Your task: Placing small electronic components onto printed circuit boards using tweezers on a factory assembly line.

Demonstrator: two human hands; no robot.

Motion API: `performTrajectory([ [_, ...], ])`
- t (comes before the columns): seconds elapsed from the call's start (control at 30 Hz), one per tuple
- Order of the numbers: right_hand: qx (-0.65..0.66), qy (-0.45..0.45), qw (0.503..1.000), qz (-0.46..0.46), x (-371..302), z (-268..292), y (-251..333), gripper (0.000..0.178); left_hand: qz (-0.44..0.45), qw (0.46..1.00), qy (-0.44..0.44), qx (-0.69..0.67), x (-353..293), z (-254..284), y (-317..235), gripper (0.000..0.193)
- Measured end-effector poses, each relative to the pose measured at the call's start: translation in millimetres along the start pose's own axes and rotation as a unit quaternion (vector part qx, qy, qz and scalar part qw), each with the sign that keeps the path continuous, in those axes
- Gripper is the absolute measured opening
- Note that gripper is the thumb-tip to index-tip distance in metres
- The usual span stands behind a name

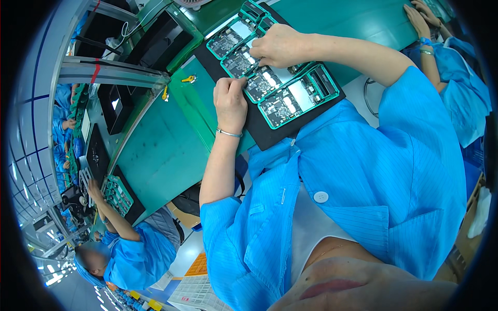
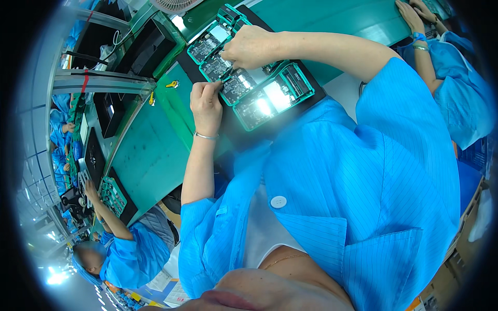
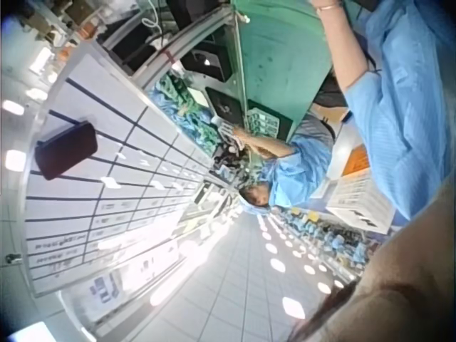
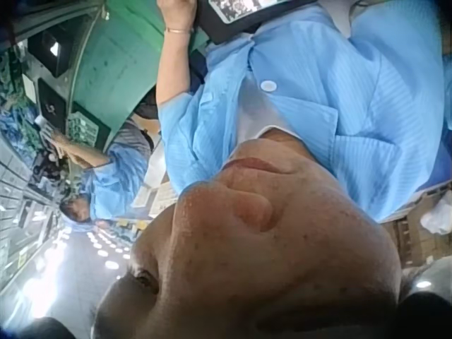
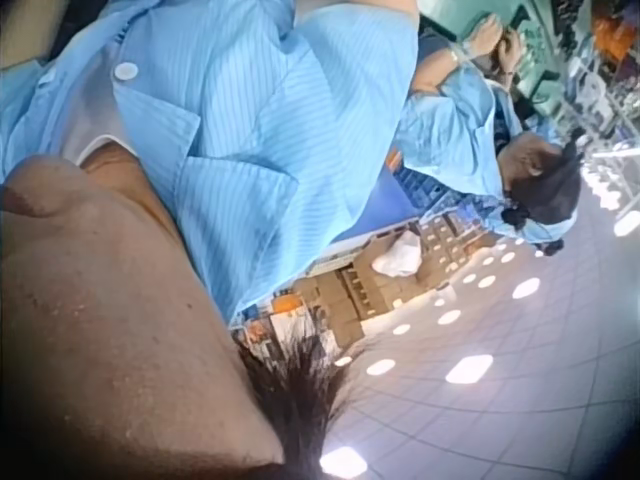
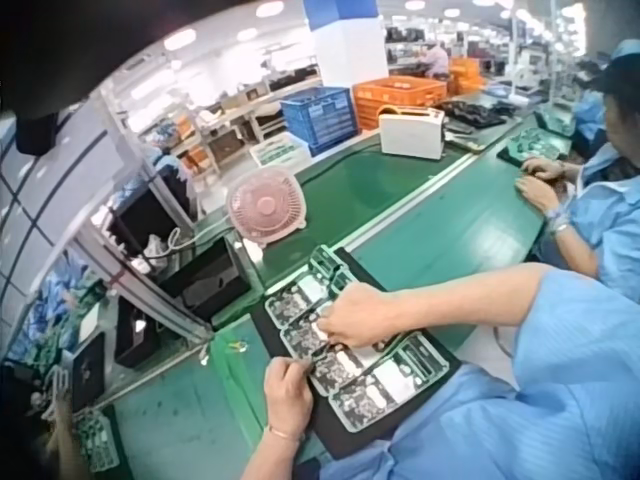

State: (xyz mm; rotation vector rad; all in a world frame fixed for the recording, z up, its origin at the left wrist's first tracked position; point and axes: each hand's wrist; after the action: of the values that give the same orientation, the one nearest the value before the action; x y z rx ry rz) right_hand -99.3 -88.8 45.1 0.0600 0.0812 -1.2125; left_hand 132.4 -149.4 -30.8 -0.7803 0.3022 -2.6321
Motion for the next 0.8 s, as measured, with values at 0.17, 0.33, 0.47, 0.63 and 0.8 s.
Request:
performTrajectory([
  [0.17, -0.009, 0.000, 1.000, 0.007, -1.8, 0.2, 1.2, 0.022, 0.010, 1.000, 0.003, 0.009, -1.2, 0.2, -2.4, 0.020],
  [0.33, -0.031, -0.027, 0.999, 0.021, -0.7, -8.6, -1.7, 0.020, 0.010, 1.000, 0.004, 0.009, -1.6, -0.8, -2.8, 0.021],
  [0.47, -0.058, -0.064, 0.995, 0.044, -2.0, -9.9, 0.0, 0.018, 0.005, 1.000, 0.004, 0.026, -1.7, 1.1, -4.2, 0.022],
  [0.63, -0.070, -0.071, 0.993, 0.063, -0.5, -11.8, -3.2, 0.016, 0.002, 1.000, 0.006, 0.030, 0.1, 0.2, -4.1, 0.022],
  [0.8, -0.111, -0.085, 0.985, 0.097, -0.4, -16.1, -3.9, 0.014, -0.001, 1.000, 0.004, 0.030, -0.8, -0.3, -4.3, 0.023],
])
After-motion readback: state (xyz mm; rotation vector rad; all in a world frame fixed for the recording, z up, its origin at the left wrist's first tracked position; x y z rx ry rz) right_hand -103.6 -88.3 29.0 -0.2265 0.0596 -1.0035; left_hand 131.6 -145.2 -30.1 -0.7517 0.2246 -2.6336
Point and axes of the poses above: each hand's wrist, its own x-axis towards the middle knuckle, its own z-axis out of the back of the hand, y = z × x, and after that the axes turned 15 degrees about y, right-handed
